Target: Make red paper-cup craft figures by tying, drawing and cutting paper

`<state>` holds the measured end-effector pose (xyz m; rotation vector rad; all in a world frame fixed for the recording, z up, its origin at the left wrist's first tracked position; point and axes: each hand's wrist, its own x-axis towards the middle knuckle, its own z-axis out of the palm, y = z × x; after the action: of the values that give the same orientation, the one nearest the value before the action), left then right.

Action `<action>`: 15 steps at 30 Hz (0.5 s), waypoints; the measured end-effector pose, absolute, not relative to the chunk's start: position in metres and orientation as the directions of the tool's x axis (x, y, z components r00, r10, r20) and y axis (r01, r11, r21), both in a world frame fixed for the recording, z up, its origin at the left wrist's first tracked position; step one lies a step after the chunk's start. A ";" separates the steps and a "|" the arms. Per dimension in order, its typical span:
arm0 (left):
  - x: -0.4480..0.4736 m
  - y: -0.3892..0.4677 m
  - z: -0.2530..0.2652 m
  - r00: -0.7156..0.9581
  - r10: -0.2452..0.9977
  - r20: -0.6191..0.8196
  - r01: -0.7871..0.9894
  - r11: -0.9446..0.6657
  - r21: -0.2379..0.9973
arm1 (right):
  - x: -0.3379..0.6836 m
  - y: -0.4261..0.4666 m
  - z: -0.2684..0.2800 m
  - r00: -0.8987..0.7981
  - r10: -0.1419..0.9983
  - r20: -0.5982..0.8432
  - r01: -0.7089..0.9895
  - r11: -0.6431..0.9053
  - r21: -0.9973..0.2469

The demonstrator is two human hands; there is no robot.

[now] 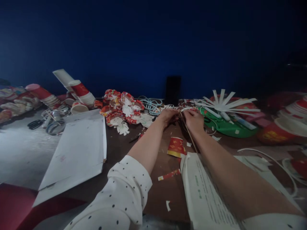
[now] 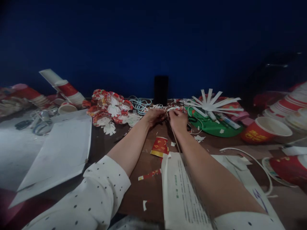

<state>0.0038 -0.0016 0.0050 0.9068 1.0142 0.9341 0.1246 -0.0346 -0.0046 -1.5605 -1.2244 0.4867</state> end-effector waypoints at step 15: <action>0.009 0.000 0.004 0.172 0.931 -0.323 -0.192 0.353 0.916 | 0.121 -0.042 0.000 0.278 0.878 0.390 0.656 0.123 -0.745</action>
<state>0.0094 0.0003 0.0042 0.8597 1.0962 0.9547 0.1210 -0.0417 -0.0001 -1.6004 -1.4467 0.2936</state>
